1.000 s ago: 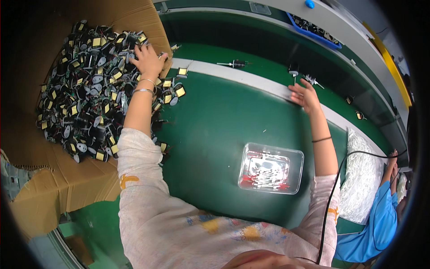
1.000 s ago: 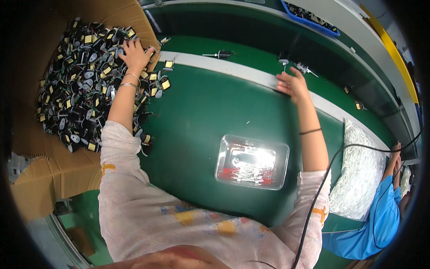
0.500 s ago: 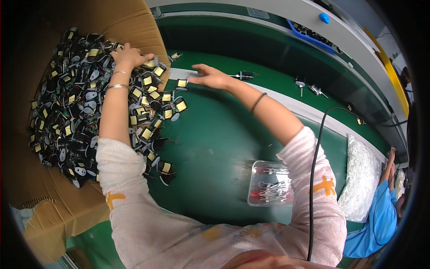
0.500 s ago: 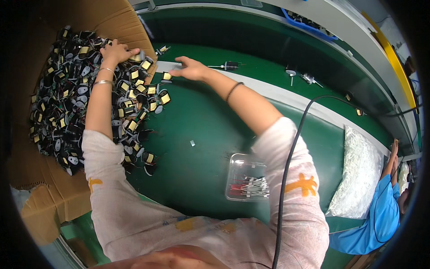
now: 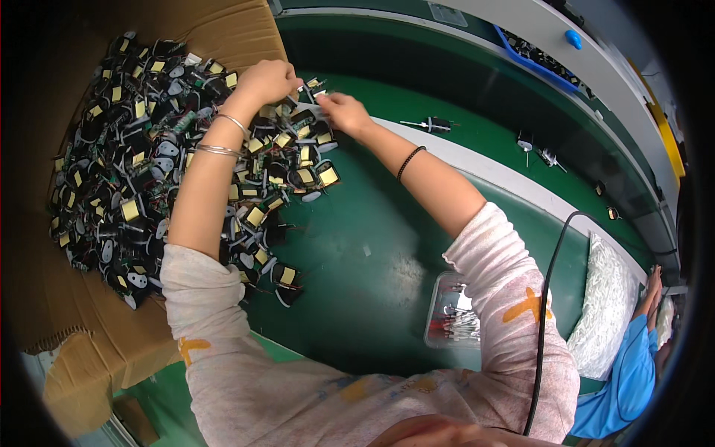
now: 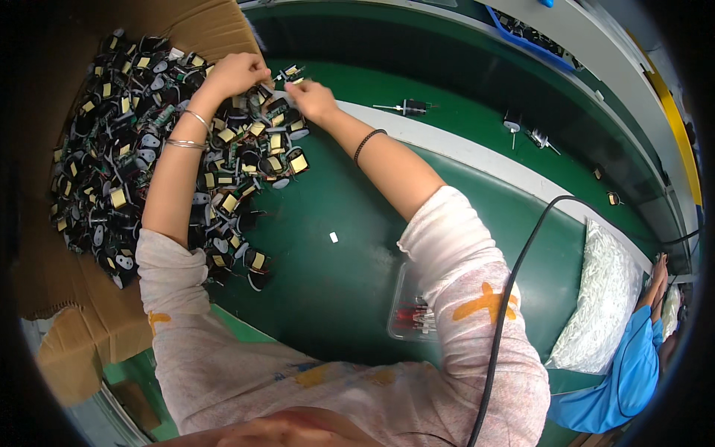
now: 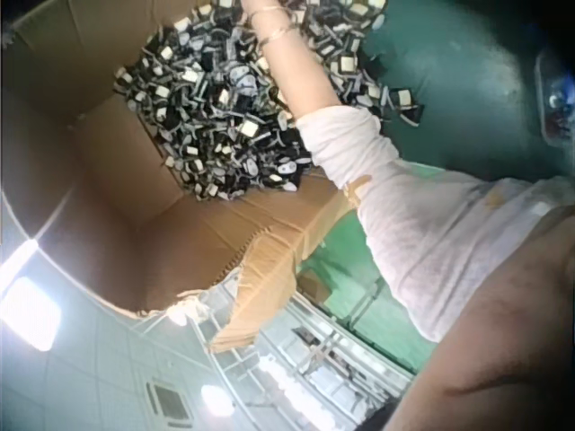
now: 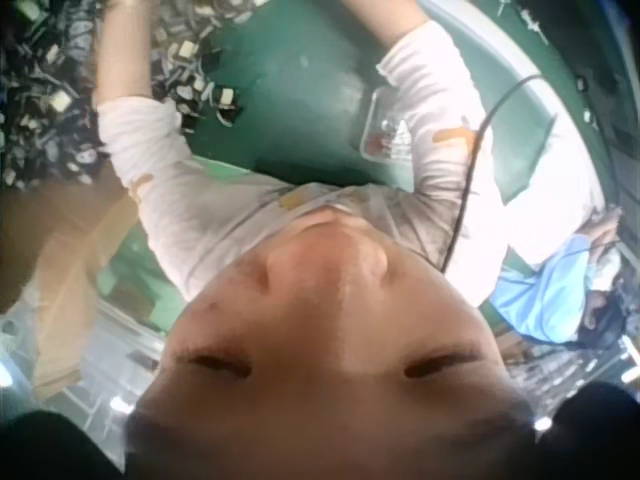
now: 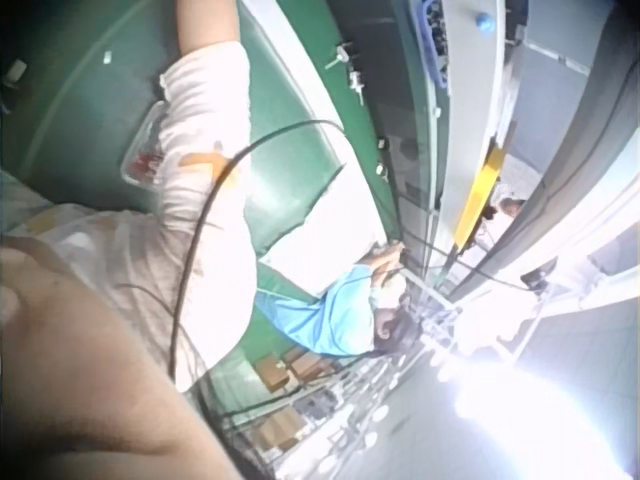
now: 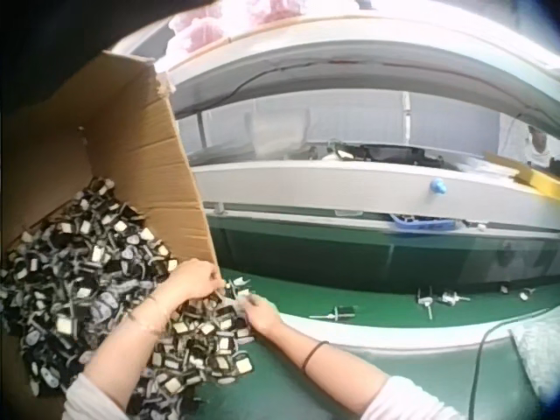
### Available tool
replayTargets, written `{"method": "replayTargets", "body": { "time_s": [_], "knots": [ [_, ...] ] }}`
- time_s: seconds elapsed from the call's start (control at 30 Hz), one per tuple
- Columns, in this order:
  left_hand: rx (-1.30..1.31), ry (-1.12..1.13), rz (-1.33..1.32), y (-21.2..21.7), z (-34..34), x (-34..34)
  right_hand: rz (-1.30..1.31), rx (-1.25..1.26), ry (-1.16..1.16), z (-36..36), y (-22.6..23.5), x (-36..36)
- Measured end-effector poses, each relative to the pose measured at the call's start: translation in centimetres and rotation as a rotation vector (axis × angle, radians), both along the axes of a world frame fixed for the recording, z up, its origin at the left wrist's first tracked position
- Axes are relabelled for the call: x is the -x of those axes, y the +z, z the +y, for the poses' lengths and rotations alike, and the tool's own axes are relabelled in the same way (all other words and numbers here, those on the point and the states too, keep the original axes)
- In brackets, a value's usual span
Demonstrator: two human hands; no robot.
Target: The person assembles electrical components by inserting a thin rod through a white plastic piece and into a black housing, then secures them using a small metal tool.
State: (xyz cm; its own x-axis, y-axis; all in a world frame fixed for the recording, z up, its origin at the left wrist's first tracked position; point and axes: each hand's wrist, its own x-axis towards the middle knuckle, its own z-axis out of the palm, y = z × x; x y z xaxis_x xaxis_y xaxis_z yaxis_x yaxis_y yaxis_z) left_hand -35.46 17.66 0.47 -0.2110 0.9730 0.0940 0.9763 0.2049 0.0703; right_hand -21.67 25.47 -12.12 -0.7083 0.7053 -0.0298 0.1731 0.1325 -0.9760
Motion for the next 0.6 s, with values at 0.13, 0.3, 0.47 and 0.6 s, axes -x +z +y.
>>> {"method": "replayTargets", "body": {
  "time_s": [0.13, 0.3, 0.47, 0.6],
  "knots": [
    [0.247, 0.240, 0.339, -2.2, 0.1, -0.9, -0.223, -0.533, -0.212, 1.9, 1.2, 0.0],
    [0.499, 0.316, 0.302, -3.3, 0.8, -1.6, -0.484, -0.570, 0.024, 3.1, 0.8, 1.1],
    [0.779, -0.040, 0.197, -2.2, 1.2, -1.8, 0.142, 0.106, 0.241, 3.0, -1.1, 0.8],
    [0.763, -0.309, 0.028, -4.7, -0.8, -3.0, 0.097, -0.238, 0.150, 1.3, -1.0, -1.5]
  ]
}}
